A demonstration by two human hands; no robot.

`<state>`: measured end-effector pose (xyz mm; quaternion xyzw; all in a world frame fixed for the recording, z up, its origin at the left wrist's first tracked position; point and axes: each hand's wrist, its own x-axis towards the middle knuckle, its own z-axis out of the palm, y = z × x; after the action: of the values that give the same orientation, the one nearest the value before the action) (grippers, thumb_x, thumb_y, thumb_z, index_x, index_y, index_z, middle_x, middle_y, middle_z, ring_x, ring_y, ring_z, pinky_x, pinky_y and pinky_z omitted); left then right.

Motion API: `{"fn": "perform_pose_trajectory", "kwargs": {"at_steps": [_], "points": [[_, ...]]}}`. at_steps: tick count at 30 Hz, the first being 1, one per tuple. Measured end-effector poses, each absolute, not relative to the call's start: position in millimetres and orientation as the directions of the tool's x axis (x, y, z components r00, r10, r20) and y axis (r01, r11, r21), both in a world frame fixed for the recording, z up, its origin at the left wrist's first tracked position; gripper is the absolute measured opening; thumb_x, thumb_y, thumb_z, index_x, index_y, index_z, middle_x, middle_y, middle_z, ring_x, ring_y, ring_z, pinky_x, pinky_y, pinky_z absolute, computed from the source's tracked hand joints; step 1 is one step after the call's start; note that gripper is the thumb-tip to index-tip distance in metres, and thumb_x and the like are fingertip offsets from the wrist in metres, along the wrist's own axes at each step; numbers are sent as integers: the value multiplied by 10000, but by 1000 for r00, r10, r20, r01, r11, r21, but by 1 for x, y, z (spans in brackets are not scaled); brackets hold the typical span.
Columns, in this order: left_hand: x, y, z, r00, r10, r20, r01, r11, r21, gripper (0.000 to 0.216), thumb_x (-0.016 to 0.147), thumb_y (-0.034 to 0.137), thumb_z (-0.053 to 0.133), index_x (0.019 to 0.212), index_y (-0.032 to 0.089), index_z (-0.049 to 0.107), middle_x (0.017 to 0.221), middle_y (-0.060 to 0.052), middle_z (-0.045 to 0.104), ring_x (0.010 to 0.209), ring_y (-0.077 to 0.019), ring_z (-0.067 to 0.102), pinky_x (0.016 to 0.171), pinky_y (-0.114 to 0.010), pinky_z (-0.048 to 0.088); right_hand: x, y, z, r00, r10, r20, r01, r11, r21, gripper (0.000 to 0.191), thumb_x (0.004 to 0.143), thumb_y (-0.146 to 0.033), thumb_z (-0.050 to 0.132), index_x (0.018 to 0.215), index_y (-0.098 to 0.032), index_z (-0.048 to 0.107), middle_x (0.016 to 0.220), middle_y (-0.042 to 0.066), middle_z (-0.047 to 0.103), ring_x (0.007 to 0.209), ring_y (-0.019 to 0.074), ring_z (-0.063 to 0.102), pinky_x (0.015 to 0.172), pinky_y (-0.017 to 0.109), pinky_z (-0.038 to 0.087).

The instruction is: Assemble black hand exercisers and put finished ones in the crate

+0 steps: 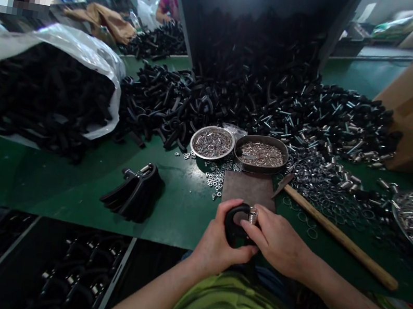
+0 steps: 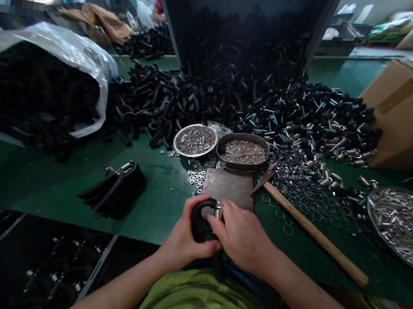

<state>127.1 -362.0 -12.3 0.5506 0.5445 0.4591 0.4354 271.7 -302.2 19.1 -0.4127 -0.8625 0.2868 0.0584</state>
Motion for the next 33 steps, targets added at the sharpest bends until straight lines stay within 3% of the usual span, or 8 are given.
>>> {"fn": "perform_pose_trajectory", "kwargs": {"at_steps": [4, 9, 12, 15, 20, 24, 33], "points": [[126, -358, -19, 31, 999, 8, 206, -14, 979, 751, 585, 172, 742, 1223, 253, 353, 1092, -11, 580, 940, -171, 601, 831, -288, 475, 268, -297, 16, -645, 737, -204, 715, 487, -501, 237, 911, -315, 350, 873, -153, 518, 835, 92, 631, 740, 217, 612, 610, 306, 351], [126, -335, -32, 44, 991, -123, 210, 111, 971, 792, 625, 235, 747, 1283, 260, 308, 1056, -13, 608, 882, -175, 611, 777, -300, 489, 267, -263, 1, -681, 689, -250, 696, 501, -515, 311, 923, -333, 323, 870, -149, 568, 901, 114, 657, 844, 218, 617, 713, 307, 393], [115, -314, -37, 23, 999, -36, 403, 24, 915, 735, 619, 270, 763, 1261, 240, 407, 1104, -46, 593, 995, -218, 573, 861, -351, 456, 268, -232, -2, -715, 620, -323, 696, 590, -408, 370, 904, -417, 364, 797, -169, 617, 840, 109, 677, 795, 238, 633, 678, 319, 397], [90, -292, -34, -37, 993, 112, 590, -69, 805, 487, 684, 267, 716, 1136, 216, 544, 1089, -62, 577, 1038, -221, 534, 893, -358, 428, 264, -200, 6, -710, 598, -372, 701, 651, -292, 304, 848, -419, 472, 743, -204, 660, 775, 80, 685, 734, 240, 638, 615, 305, 383], [30, -259, -19, -258, 936, 241, 753, 38, 657, 69, 792, 219, 593, 840, 181, 625, 872, -34, 587, 842, -169, 556, 780, -301, 439, 223, -151, 26, -739, 643, -200, 672, 682, -289, 152, 790, -280, 560, 826, -252, 706, 846, 33, 694, 788, 198, 623, 640, 273, 387], [-4, -250, -14, -378, 881, 284, 794, 151, 589, 57, 797, 214, 585, 799, 179, 631, 842, -27, 586, 801, -163, 553, 745, -290, 431, 173, -122, 27, -753, 651, -94, 651, 717, -248, 186, 777, -248, 569, 883, -250, 722, 927, 37, 700, 870, 196, 615, 683, 265, 397], [-21, -255, -24, -413, 879, 239, 784, 210, 584, 82, 812, 219, 569, 795, 183, 641, 848, -30, 586, 832, -173, 557, 738, -288, 427, 119, -104, 20, -795, 599, -99, 606, 775, -177, 219, 760, -251, 579, 919, -278, 727, 978, 34, 698, 926, 211, 603, 704, 270, 404]]}}
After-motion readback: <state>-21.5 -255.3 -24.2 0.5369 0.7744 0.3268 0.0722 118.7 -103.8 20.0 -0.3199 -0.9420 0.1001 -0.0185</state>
